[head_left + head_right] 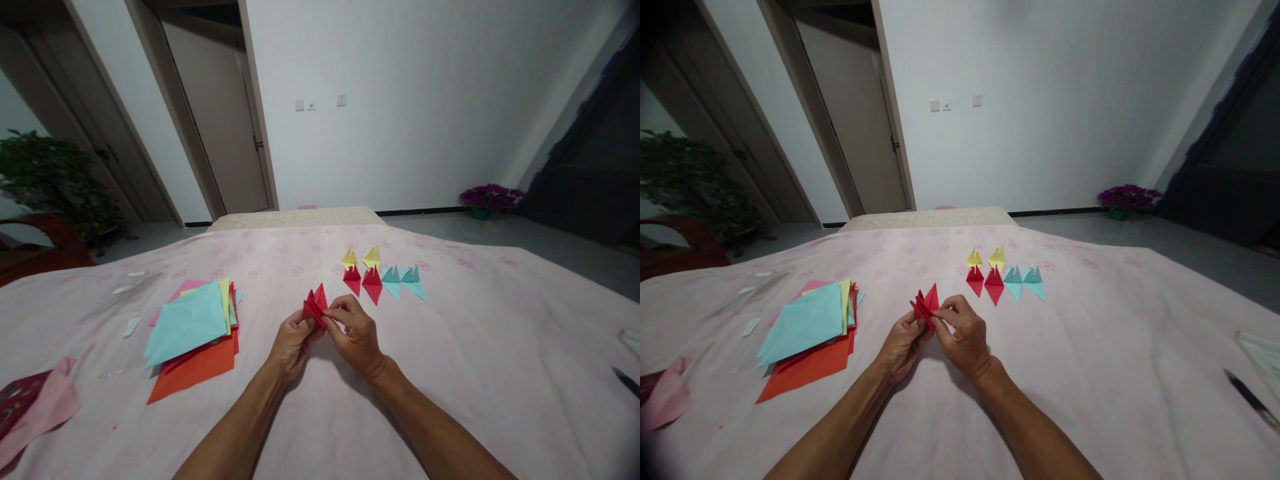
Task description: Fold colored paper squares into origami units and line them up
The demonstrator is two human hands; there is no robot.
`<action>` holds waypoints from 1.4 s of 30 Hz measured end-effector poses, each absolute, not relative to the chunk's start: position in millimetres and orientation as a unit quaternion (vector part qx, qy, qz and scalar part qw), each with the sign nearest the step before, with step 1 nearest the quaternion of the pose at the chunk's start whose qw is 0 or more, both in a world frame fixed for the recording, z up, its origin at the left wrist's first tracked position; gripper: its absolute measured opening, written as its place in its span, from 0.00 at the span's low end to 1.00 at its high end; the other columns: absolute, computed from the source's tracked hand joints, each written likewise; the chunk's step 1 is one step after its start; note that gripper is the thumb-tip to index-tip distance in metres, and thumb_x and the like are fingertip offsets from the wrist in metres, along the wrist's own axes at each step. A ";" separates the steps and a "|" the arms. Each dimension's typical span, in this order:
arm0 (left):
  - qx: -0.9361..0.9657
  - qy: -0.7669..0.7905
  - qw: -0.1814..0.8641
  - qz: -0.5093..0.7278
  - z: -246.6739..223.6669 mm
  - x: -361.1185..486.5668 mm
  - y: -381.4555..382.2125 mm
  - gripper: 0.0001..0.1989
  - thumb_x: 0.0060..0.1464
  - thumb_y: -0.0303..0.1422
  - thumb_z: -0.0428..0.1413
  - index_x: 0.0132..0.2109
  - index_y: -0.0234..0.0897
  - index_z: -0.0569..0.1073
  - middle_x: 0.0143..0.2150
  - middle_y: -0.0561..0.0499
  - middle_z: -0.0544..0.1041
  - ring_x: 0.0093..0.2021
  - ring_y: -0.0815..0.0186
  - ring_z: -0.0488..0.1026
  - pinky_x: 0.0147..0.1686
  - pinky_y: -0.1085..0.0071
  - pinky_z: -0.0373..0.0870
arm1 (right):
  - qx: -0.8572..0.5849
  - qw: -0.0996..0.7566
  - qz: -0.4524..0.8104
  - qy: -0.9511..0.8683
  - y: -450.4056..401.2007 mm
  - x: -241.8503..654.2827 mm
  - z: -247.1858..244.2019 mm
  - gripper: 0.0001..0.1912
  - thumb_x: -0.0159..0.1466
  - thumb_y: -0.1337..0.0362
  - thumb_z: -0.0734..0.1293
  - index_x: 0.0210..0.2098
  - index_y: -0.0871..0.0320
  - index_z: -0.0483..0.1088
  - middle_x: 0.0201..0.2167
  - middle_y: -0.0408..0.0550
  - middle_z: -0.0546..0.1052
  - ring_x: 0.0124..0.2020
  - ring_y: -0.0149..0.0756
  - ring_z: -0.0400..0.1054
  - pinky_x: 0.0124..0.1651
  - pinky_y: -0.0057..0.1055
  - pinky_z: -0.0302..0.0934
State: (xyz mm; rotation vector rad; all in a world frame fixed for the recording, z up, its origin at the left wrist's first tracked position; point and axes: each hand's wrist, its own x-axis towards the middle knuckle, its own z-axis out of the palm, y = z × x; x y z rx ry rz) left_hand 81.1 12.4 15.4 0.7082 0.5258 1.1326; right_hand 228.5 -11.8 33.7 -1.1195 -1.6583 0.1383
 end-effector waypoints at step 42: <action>0.510 0.428 0.522 0.533 12.1 91.5 -6.0 0.14 0.48 0.40 0.64 0.28 0.31 0.78 0.22 0.53 0.73 0.23 0.72 0.64 0.24 0.77 0.59 | -0.505 0.622 0.320 -0.506 -2.9 219.9 31.9 0.13 0.61 0.55 0.68 0.28 0.59 0.74 0.26 0.44 0.74 0.30 0.34 0.66 0.34 0.31 0.60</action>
